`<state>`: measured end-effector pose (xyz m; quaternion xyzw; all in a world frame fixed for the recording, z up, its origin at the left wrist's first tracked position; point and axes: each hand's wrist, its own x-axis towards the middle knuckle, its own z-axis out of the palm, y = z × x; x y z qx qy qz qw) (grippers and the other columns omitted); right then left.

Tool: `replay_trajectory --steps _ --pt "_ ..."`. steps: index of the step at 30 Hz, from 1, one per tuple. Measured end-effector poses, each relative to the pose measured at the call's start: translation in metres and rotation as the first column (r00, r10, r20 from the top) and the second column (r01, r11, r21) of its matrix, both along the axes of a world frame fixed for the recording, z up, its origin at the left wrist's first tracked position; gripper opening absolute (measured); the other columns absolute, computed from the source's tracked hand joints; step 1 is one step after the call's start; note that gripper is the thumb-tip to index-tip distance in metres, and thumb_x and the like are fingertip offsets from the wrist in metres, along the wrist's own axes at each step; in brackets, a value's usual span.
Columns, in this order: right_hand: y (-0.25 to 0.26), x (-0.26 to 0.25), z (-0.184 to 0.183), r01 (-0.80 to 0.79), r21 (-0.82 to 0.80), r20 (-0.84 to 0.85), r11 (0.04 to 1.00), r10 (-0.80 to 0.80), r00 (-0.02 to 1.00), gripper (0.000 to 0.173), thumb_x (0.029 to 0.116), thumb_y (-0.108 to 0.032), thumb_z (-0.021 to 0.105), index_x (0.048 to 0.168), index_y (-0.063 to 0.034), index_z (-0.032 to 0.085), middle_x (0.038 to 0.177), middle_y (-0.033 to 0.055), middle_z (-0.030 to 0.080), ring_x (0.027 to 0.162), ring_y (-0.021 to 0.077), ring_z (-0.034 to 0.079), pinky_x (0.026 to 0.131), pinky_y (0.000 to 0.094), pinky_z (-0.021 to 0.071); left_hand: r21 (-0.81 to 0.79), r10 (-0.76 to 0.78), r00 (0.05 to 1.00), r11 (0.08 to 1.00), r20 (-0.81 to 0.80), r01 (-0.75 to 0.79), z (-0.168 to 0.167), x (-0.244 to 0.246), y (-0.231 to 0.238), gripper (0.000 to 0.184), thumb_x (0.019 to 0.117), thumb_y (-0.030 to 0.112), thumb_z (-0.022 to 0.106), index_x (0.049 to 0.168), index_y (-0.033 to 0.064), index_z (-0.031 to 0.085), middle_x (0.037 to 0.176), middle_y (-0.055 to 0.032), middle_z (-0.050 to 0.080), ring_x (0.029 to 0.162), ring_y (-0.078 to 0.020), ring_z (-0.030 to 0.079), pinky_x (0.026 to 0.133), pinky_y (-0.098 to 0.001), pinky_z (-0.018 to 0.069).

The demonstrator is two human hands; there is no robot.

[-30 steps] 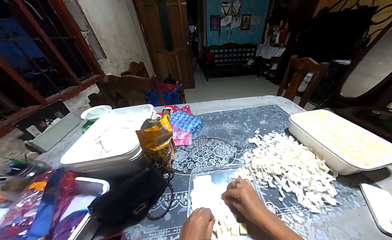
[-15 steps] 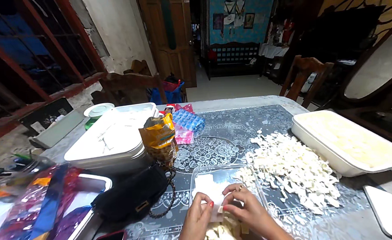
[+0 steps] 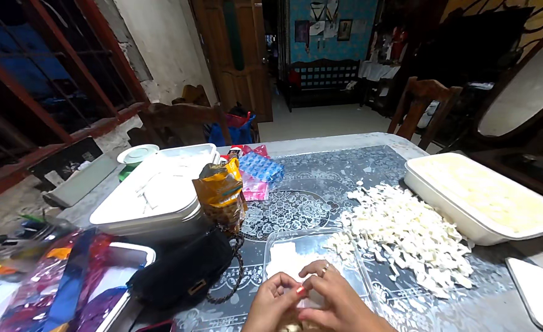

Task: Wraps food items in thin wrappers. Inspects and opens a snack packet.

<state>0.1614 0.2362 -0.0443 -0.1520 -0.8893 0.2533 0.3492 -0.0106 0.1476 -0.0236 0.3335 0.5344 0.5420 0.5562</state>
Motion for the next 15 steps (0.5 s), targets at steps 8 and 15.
replay_trajectory --steps 8,15 --pt "-0.002 0.005 0.014 0.099 -0.468 -0.025 0.878 -0.125 0.992 0.017 0.0917 -0.011 0.07 0.101 0.0029 0.071 0.088 0.0081 0.072 0.08 0.0086 0.066 0.077 0.0248 0.0536 0.118 0.03 0.979 0.993 -0.204 -0.005 0.005 0.006 -0.005 0.013 0.0882 0.0 0.07 0.1 -0.003 0.069 0.087 -0.0042 0.072 0.076 -0.0094 0.07 0.074 -0.0269 0.06" --pt "0.005 0.008 0.021 0.248 -0.468 0.177 0.848 -0.185 0.967 0.018 0.0929 -0.016 0.071 0.096 0.0016 0.073 0.086 0.0101 0.071 0.079 0.0161 0.066 0.076 0.0335 0.0539 0.14 0.059 0.984 0.99 -0.168 -0.035 0.004 0.0 -0.003 0.015 0.0802 -0.013 0.07 0.087 0.0007 0.067 0.089 -0.004 0.077 0.079 -0.0085 0.072 0.077 -0.0256 0.0597"
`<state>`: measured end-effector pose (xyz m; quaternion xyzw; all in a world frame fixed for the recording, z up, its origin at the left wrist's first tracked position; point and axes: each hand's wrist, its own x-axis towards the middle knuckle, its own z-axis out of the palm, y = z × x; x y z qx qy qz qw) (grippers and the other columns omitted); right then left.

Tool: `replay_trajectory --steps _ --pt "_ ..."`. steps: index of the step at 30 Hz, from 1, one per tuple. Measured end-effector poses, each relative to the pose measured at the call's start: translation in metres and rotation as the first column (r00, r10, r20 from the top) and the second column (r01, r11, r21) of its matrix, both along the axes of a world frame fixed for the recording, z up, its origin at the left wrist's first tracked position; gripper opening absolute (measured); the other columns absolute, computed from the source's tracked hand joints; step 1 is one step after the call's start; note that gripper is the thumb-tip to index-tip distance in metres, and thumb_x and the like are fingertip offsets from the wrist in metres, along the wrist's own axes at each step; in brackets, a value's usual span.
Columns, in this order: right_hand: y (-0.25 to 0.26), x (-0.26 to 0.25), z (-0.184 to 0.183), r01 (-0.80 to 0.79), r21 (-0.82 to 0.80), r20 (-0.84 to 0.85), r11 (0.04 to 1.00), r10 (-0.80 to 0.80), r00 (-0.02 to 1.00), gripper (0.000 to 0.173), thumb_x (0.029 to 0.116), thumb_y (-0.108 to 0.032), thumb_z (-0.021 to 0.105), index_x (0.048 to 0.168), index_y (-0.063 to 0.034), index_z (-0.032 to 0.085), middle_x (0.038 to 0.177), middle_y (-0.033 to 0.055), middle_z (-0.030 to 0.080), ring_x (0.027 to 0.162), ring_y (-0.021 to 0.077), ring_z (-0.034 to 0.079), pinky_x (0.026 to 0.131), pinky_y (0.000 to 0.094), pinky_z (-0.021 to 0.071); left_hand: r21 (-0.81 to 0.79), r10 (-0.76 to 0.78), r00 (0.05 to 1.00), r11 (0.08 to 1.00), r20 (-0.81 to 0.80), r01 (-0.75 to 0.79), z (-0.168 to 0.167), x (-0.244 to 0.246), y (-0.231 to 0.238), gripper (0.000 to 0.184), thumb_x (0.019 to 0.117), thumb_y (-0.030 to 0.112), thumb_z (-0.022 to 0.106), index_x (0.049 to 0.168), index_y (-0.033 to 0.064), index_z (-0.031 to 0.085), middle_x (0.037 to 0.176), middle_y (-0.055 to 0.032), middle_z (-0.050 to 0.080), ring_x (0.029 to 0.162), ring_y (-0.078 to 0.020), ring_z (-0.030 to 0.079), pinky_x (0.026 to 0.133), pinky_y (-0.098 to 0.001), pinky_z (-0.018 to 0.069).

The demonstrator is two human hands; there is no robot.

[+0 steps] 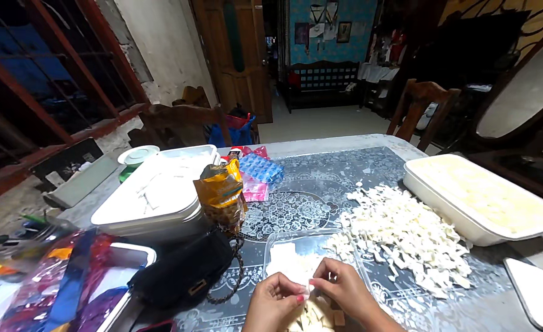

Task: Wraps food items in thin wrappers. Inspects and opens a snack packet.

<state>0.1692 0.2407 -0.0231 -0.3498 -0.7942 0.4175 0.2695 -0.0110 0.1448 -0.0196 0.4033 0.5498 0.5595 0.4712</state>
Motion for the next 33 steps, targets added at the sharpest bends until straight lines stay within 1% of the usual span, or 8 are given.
replay_trajectory --steps 4,10,14,18,21,24,28,33 --pt "-0.01 -0.003 -0.003 -0.24 0.153 -0.007 0.959 0.243 0.97 0.015 0.092 -0.009 0.07 0.093 0.0045 0.075 0.089 0.0177 0.073 0.09 0.0313 0.07 0.087 0.0476 0.0531 0.026 0.087 0.981 0.995 0.171 -0.093 -0.005 0.001 0.004 0.024 0.0793 -0.016 0.069 0.093 0.002 0.061 0.083 -0.0028 0.072 0.07 -0.0102 0.07 0.069 -0.0262 0.0608" --pt "-0.003 -0.006 -0.011 -0.119 0.054 -0.287 0.991 0.13 0.949 0.017 0.0958 -0.013 0.063 0.095 0.0012 0.071 0.093 0.0054 0.071 0.093 0.0069 0.065 0.089 0.0259 0.0523 0.094 -0.054 0.992 0.995 0.113 0.044 -0.007 0.002 0.0 0.021 0.0793 -0.014 0.067 0.085 0.0057 0.063 0.083 0.0015 0.072 0.074 -0.0067 0.069 0.071 -0.0246 0.0593" --pt "-0.005 -0.004 -0.005 -0.177 0.254 -0.026 0.951 0.189 0.982 0.017 0.0953 -0.012 0.065 0.095 0.0029 0.074 0.092 0.0163 0.073 0.096 0.0328 0.068 0.091 0.0505 0.0509 0.108 0.032 0.996 0.993 0.087 -0.041 -0.005 -0.003 0.003 0.019 0.0808 -0.014 0.066 0.085 0.004 0.062 0.084 -0.0011 0.073 0.071 -0.0087 0.07 0.068 -0.0259 0.0602" --pt "-0.015 -0.018 -0.022 -0.151 0.779 0.037 0.609 0.196 0.98 0.01 0.0924 -0.016 0.065 0.085 -0.0127 0.07 0.087 0.0031 0.075 0.097 0.0213 0.07 0.092 0.0419 0.0484 0.062 0.056 0.954 0.997 -0.295 -0.039 -0.005 -0.005 0.002 0.006 0.0887 -0.003 0.064 0.094 -0.0025 0.067 0.086 -0.0063 0.069 0.073 -0.0114 0.068 0.07 -0.0284 0.0588" --pt "-0.004 -0.014 -0.02 0.04 0.933 -0.036 0.357 -0.02 0.999 0.018 0.0965 -0.019 0.058 0.08 -0.0198 0.063 0.087 -0.0027 0.073 0.1 0.0158 0.066 0.099 0.0351 0.0411 0.033 -0.068 0.693 0.991 -0.718 0.131 -0.007 -0.002 -0.004 0.02 0.0924 0.008 0.068 0.104 -0.0081 0.072 0.099 -0.0231 0.071 0.092 -0.0364 0.071 0.084 -0.0519 0.0579" --pt "0.029 0.004 -0.007 0.205 0.945 -0.097 0.256 -0.379 0.92 0.016 0.0907 -0.014 0.061 0.076 -0.0116 0.067 0.082 0.0059 0.073 0.089 0.0252 0.071 0.089 0.047 0.0512 -0.087 -0.184 0.489 0.973 -0.853 0.215 -0.008 0.004 -0.009 0.025 0.0939 0.014 0.066 0.106 -0.0075 0.073 0.105 -0.0262 0.07 0.103 -0.0445 0.067 0.088 -0.056 0.0554" --pt "0.056 0.019 0.008 0.24 0.857 0.051 0.456 -0.538 0.842 0.012 0.0789 0.009 0.069 0.083 -0.0009 0.074 0.093 0.0214 0.073 0.097 0.0459 0.069 0.086 0.0666 0.0487 -0.109 -0.178 0.428 0.977 -0.886 0.182 -0.009 0.012 -0.012 0.023 0.0973 0.005 0.056 0.104 -0.009 0.073 0.102 -0.026 0.07 0.102 -0.0433 0.069 0.085 -0.0529 0.0566" --pt "0.047 -0.011 0.006 -0.072 0.42 0.359 0.905 -0.093 0.929 0.016 0.093 -0.012 0.069 0.103 -0.0038 0.08 0.111 0.0211 0.074 0.115 0.0425 0.065 0.103 0.0618 0.043 -0.04 -0.12 0.435 0.981 -0.892 0.189 -0.013 0.011 -0.011 0.027 0.1014 0.011 0.056 0.099 -0.0087 0.074 0.1 -0.0249 0.072 0.099 -0.0428 0.07 0.084 -0.0531 0.0571"
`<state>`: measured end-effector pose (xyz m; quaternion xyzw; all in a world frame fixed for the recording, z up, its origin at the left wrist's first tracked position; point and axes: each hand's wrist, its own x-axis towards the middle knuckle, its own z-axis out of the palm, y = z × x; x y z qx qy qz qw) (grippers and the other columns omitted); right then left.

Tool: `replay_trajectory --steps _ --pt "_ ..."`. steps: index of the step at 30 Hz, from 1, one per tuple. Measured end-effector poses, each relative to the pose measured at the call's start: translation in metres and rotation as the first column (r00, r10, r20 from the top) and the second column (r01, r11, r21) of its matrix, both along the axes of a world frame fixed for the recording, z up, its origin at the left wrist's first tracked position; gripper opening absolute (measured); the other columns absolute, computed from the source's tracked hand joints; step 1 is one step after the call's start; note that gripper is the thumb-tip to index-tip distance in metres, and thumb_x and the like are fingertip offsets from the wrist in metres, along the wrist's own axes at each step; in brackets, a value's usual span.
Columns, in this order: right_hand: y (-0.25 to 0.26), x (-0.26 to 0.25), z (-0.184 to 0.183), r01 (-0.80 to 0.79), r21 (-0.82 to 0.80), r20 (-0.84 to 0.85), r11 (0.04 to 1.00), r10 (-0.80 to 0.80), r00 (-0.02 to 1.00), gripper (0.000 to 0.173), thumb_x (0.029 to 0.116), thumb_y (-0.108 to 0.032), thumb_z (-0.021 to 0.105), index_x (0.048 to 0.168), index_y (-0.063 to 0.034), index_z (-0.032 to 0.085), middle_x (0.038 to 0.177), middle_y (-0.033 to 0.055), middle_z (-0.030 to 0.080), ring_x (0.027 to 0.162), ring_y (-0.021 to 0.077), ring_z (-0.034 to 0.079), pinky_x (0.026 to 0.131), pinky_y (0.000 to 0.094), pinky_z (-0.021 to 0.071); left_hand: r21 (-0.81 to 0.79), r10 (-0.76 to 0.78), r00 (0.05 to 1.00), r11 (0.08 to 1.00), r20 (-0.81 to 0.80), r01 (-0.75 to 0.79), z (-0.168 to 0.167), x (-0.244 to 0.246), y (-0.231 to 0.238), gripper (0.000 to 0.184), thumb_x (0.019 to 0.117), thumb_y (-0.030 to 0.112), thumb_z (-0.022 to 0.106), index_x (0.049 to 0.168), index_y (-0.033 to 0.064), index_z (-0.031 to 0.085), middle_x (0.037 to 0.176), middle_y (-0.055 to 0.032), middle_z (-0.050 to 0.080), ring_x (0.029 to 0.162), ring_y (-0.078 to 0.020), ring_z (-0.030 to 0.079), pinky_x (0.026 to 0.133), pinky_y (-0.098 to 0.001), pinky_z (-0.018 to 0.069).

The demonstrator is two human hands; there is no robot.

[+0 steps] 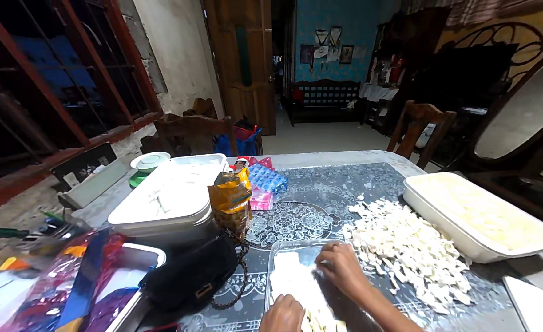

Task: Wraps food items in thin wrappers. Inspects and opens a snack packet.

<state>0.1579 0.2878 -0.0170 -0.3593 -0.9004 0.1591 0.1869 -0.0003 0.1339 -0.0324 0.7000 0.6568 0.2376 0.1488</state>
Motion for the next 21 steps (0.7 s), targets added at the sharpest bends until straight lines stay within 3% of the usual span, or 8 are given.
replay_trajectory --steps 3,8,10,12,14,17,21 --pt "-0.001 -0.019 -0.013 -0.081 -0.09 0.054 0.993 0.086 0.995 0.028 0.099 -0.024 0.065 0.112 -0.0038 0.078 0.115 0.0209 0.073 0.117 0.0395 0.064 0.106 0.0579 0.0406 0.038 -0.002 1.0 0.999 0.031 0.001 -0.002 -0.002 0.001 0.025 0.0997 0.011 0.059 0.097 -0.0081 0.075 0.098 -0.0239 0.073 0.097 -0.0423 0.071 0.085 -0.0536 0.0569" --pt "-0.006 -0.013 0.0 -0.023 -0.234 0.231 0.972 0.079 0.97 0.028 0.0979 -0.026 0.067 0.112 -0.0025 0.076 0.114 0.0208 0.071 0.117 0.0374 0.062 0.107 0.0552 0.0378 0.059 0.016 0.994 0.998 0.107 -0.023 -0.002 -0.004 0.003 0.021 0.0966 0.01 0.063 0.095 -0.0062 0.076 0.094 -0.022 0.074 0.094 -0.0398 0.072 0.086 -0.0537 0.0565" --pt "-0.008 0.0 0.005 -0.011 -0.26 0.191 0.966 0.062 0.98 0.026 0.0972 -0.022 0.068 0.111 -0.0014 0.076 0.113 0.021 0.072 0.115 0.0384 0.063 0.106 0.0568 0.0387 0.067 0.014 0.991 0.997 0.136 -0.023 -0.003 -0.006 0.003 0.019 0.0953 0.009 0.065 0.094 -0.0057 0.077 0.093 -0.0214 0.074 0.093 -0.0389 0.073 0.086 -0.0536 0.0567" --pt "-0.011 0.014 0.005 0.003 -0.221 -0.015 0.975 -0.006 1.0 0.021 0.0952 -0.013 0.068 0.107 0.0015 0.076 0.104 0.0203 0.073 0.104 0.038 0.067 0.102 0.0569 0.0447 0.058 0.016 0.985 0.998 0.173 -0.026 -0.003 -0.008 0.004 0.017 0.0938 0.008 0.067 0.094 -0.005 0.077 0.091 -0.0207 0.074 0.09 -0.0377 0.073 0.085 -0.0534 0.0569" --pt "-0.015 0.021 0.008 0.029 -0.2 -0.118 0.979 -0.054 0.992 0.019 0.0949 -0.013 0.069 0.103 0.0027 0.075 0.096 0.0175 0.073 0.096 0.0352 0.068 0.097 0.0546 0.0475 -0.015 0.035 0.974 0.999 0.223 -0.032 0.0 -0.011 0.005 0.016 0.0924 0.007 0.067 0.095 -0.0049 0.076 0.089 -0.0204 0.074 0.087 -0.0364 0.073 0.083 -0.0539 0.0565" --pt "-0.019 0.023 -0.002 -0.04 -0.065 -0.093 0.997 0.034 0.995 0.019 0.0902 -0.021 0.075 0.092 -0.0021 0.079 0.093 0.0165 0.074 0.096 0.0379 0.068 0.093 0.0591 0.0471 -0.162 0.077 0.949 0.986 0.307 -0.028 0.005 -0.017 0.008 0.019 0.0944 0.014 0.069 0.096 -0.0049 0.074 0.087 -0.0195 0.073 0.083 -0.0337 0.072 0.082 -0.0534 0.0562" --pt "-0.023 0.016 -0.016 -0.182 -0.02 0.021 0.983 0.183 0.983 0.018 0.09 -0.01 0.072 0.105 -0.0103 0.081 0.109 0.0175 0.074 0.108 0.0412 0.067 0.093 0.0596 0.0491 -0.223 0.145 0.9 0.973 0.412 -0.054 0.011 -0.026 0.012 0.019 0.0982 0.014 0.066 0.102 -0.0035 0.071 0.088 -0.015 0.072 0.081 -0.025 0.07 0.081 -0.045 0.0565"
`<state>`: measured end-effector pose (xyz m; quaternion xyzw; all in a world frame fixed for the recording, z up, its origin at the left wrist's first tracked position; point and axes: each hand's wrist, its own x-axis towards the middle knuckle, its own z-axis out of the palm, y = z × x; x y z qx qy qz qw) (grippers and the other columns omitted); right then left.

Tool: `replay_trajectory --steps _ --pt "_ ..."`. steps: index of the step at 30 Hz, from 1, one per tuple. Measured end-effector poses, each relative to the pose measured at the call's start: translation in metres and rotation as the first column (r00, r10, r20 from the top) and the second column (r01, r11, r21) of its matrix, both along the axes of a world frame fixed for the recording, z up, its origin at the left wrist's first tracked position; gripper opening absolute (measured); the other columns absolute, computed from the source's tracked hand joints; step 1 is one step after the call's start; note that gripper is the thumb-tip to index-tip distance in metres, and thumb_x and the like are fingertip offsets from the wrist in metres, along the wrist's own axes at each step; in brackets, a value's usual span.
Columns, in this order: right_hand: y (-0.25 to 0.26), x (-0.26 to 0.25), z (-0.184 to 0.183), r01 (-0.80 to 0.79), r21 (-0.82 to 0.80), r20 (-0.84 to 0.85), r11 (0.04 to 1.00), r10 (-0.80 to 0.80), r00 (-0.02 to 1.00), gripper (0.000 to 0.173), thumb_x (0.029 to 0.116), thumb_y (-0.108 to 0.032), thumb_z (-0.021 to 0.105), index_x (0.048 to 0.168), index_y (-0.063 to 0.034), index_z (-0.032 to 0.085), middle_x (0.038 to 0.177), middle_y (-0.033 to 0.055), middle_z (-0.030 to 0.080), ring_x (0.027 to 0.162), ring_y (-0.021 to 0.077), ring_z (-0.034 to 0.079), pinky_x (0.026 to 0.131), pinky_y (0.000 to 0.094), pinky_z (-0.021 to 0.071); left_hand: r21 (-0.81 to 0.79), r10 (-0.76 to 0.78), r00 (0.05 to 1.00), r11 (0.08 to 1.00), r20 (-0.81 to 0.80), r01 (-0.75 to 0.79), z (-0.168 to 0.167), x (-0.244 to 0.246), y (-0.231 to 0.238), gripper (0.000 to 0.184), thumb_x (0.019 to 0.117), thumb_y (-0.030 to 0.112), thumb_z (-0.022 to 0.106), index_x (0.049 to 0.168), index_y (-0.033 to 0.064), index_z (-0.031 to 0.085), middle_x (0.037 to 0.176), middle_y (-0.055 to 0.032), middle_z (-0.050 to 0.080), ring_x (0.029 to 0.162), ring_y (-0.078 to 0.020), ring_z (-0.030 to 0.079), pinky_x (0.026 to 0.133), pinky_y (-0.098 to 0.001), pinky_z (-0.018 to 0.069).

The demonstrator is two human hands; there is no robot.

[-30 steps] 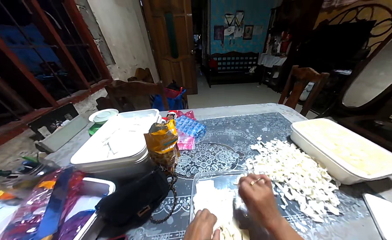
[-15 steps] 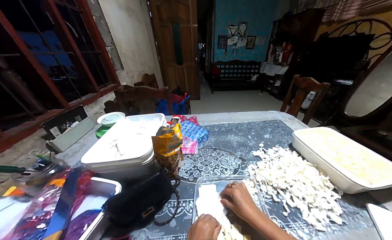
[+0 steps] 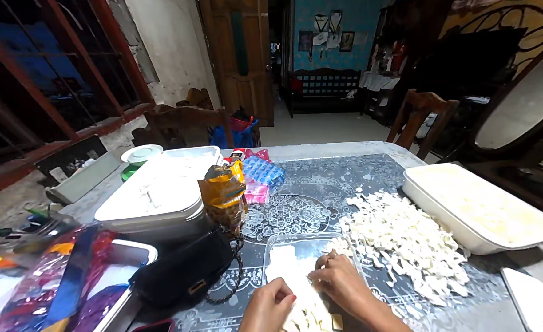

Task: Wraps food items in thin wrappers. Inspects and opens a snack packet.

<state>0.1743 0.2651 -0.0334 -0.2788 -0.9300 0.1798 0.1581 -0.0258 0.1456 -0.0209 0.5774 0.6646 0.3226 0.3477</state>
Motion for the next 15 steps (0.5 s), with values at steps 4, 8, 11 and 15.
replay_trajectory --steps 4,8,11,15 --pt "-0.001 0.0 0.002 0.03 0.014 -0.057 0.999 -0.029 0.998 0.01 0.087 -0.012 0.076 0.091 -0.0033 0.078 0.097 0.019 0.073 0.102 0.0397 0.069 0.091 0.0547 0.0531 0.059 0.139 0.979 0.987 0.146 -0.149 -0.002 -0.004 0.002 0.019 0.1013 0.015 0.059 0.108 -0.0018 0.064 0.068 -0.0034 0.061 0.061 -0.0134 0.057 0.064 -0.0354 0.0499" --pt "-0.01 0.002 0.023 0.098 -0.34 -0.214 0.935 -0.179 0.96 0.02 0.0976 -0.014 0.065 0.102 0.0023 0.076 0.094 0.0142 0.073 0.088 0.0234 0.068 0.085 0.0394 0.0539 0.114 0.173 0.921 0.968 0.349 -0.225 -0.007 0.001 0.003 0.018 0.1042 0.013 0.05 0.113 -0.0009 0.056 0.068 -0.0003 0.06 0.06 -0.0073 0.057 0.062 -0.0284 0.0499" --pt "-0.018 -0.003 0.021 -0.041 -0.579 -0.338 0.814 -0.194 0.921 0.017 0.0961 -0.015 0.067 0.1 0.0001 0.073 0.085 0.0013 0.071 0.074 0.0014 0.063 0.072 0.0209 0.0527 0.13 0.152 0.9 0.966 0.409 -0.222 -0.01 0.012 0.0 0.018 0.1051 0.012 0.047 0.114 -0.0023 0.053 0.07 -0.0018 0.059 0.062 -0.0077 0.058 0.064 -0.0289 0.0513" --pt "-0.029 -0.012 0.008 -0.03 -0.428 -0.373 0.903 -0.146 0.916 0.018 0.0933 -0.016 0.069 0.097 0.0013 0.075 0.1 0.0143 0.071 0.092 0.0185 0.066 0.082 0.0336 0.0529 0.107 0.153 0.855 0.966 0.495 -0.235 -0.005 0.024 -0.003 0.025 0.0962 0.004 0.064 0.116 -0.0031 0.051 0.078 -0.0045 0.071 0.068 -0.0089 0.069 0.07 -0.0288 0.0577"
